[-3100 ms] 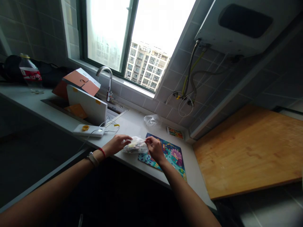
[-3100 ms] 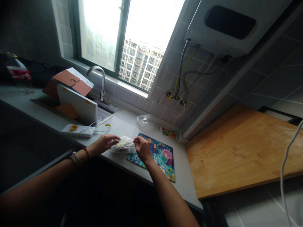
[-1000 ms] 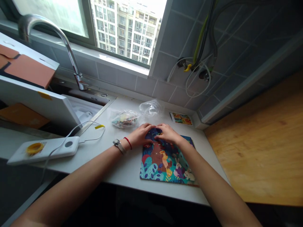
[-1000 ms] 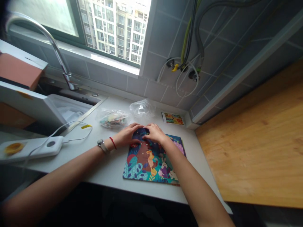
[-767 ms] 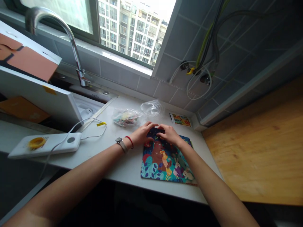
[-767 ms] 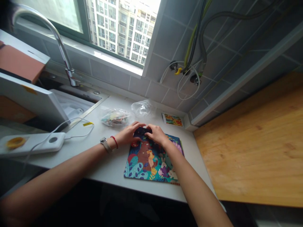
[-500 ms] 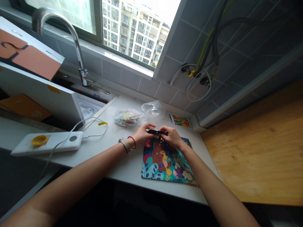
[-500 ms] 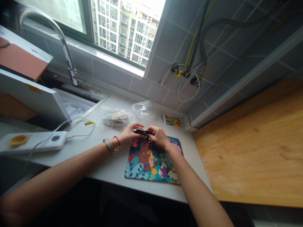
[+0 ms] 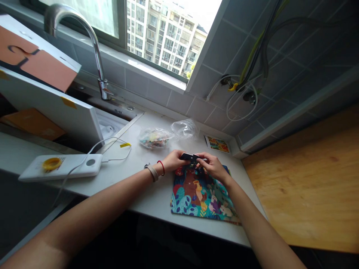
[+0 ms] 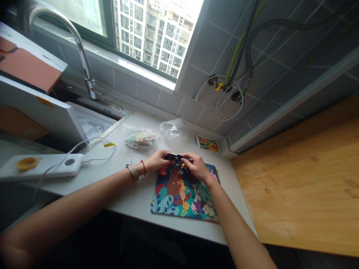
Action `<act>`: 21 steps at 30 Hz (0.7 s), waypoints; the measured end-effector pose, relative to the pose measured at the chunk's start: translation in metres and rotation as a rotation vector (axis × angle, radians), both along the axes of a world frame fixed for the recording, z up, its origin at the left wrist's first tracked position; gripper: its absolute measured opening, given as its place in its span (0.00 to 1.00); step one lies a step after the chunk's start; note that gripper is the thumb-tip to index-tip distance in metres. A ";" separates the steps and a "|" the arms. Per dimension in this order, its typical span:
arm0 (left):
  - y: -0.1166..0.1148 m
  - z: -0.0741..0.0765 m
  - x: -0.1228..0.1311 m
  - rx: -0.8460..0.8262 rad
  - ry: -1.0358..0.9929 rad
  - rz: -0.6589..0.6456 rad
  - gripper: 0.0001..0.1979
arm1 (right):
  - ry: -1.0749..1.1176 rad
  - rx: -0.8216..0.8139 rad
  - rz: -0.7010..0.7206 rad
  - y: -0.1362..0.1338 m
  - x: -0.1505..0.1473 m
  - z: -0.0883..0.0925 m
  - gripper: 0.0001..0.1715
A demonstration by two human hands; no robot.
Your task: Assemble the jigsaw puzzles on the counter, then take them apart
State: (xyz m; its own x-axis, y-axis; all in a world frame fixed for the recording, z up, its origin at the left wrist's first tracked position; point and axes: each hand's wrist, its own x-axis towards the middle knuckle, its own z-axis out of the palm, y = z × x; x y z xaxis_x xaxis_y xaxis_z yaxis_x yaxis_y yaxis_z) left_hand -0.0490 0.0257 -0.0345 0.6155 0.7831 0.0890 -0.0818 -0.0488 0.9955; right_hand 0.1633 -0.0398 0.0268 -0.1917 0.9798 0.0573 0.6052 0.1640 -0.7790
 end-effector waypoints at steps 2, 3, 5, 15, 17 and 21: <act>-0.002 0.002 0.000 0.033 0.022 0.020 0.09 | -0.101 0.032 0.038 -0.006 0.007 0.002 0.29; -0.004 0.003 0.000 0.049 0.033 0.031 0.08 | -0.149 0.044 0.039 -0.009 0.011 0.002 0.33; -0.006 0.004 0.001 0.074 0.048 0.055 0.08 | -0.204 0.033 -0.010 -0.015 0.022 0.000 0.34; -0.006 0.000 0.006 0.041 -0.064 0.162 0.12 | 0.247 -0.136 -0.201 -0.022 0.021 -0.008 0.38; -0.007 0.001 0.006 0.020 -0.159 0.154 0.16 | 0.274 -0.128 -0.209 -0.019 0.007 -0.016 0.36; -0.006 0.002 0.005 0.016 -0.220 0.151 0.18 | 0.307 -0.119 -0.208 -0.013 -0.012 -0.030 0.26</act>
